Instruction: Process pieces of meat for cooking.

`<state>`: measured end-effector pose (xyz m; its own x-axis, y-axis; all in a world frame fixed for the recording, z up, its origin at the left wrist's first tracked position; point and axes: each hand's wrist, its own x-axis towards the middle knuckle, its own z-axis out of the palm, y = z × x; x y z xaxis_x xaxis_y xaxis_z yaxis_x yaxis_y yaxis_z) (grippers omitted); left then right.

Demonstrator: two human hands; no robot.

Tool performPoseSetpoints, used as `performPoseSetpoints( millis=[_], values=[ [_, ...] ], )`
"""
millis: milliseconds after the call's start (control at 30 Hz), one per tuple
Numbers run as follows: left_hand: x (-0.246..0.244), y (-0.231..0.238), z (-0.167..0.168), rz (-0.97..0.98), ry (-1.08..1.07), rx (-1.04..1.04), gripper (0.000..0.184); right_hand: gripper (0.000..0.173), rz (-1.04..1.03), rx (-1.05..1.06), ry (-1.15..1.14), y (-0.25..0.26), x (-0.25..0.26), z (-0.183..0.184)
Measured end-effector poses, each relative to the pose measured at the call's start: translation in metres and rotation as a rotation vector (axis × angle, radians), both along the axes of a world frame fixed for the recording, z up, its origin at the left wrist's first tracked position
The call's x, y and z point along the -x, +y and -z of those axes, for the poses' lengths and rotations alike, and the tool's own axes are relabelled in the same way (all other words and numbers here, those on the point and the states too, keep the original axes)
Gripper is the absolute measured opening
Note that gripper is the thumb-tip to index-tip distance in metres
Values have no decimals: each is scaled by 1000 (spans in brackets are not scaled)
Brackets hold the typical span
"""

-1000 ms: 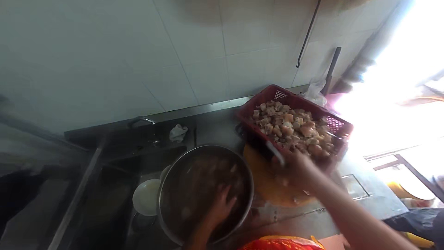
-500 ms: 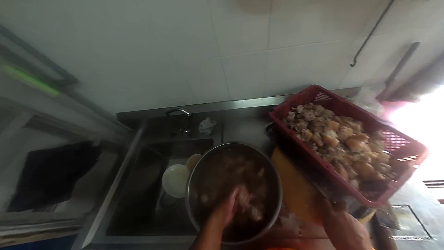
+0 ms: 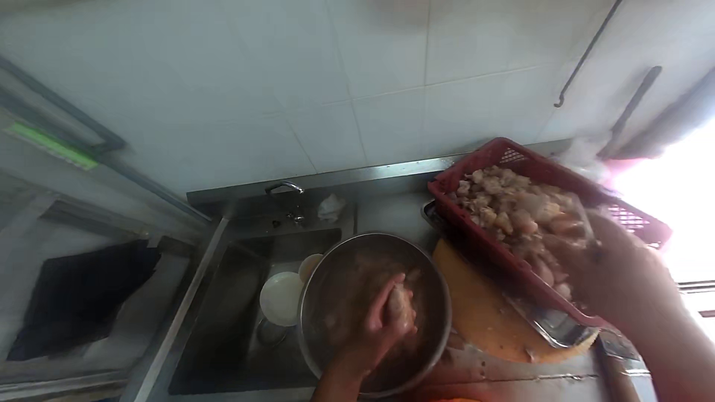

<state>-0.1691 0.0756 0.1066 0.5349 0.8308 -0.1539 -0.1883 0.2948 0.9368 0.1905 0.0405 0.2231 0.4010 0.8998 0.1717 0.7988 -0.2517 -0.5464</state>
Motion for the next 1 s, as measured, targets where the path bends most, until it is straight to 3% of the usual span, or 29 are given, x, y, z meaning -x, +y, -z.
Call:
performPoseSetpoints(
  millis=[67,133,233,333,467,533,600,667,800,900,1000],
  values=[
    [-11,-5,-5,-12,399,-269,77,35,-12,-26,277,-27,8,16],
    [-24,-12,-11,-30,590,-393,77,33,72,-144,596,-62,10,41],
    [-40,-28,-7,-50,611,-477,64,30,369,-267,910,-111,-16,86],
    [-65,-36,2,110,573,-537,58,40,656,-115,940,-162,-69,137],
    [-115,-49,6,296,572,-251,55,53,728,143,1011,-185,-97,192],
    [-145,-54,11,274,515,-33,49,57,563,302,859,-178,-101,202],
    [-171,-55,24,240,454,136,40,51,409,415,512,-175,-102,203],
    [-190,-52,38,213,542,156,37,55,367,424,233,-180,-100,207],
    [-203,-48,69,177,1182,-378,48,82,384,652,116,-204,-110,234],
    [-202,-57,75,10,1223,-566,54,91,371,579,156,-217,-130,251],
    [-194,-69,84,-62,1096,-663,62,92,415,567,274,-233,-151,235]
  ],
)
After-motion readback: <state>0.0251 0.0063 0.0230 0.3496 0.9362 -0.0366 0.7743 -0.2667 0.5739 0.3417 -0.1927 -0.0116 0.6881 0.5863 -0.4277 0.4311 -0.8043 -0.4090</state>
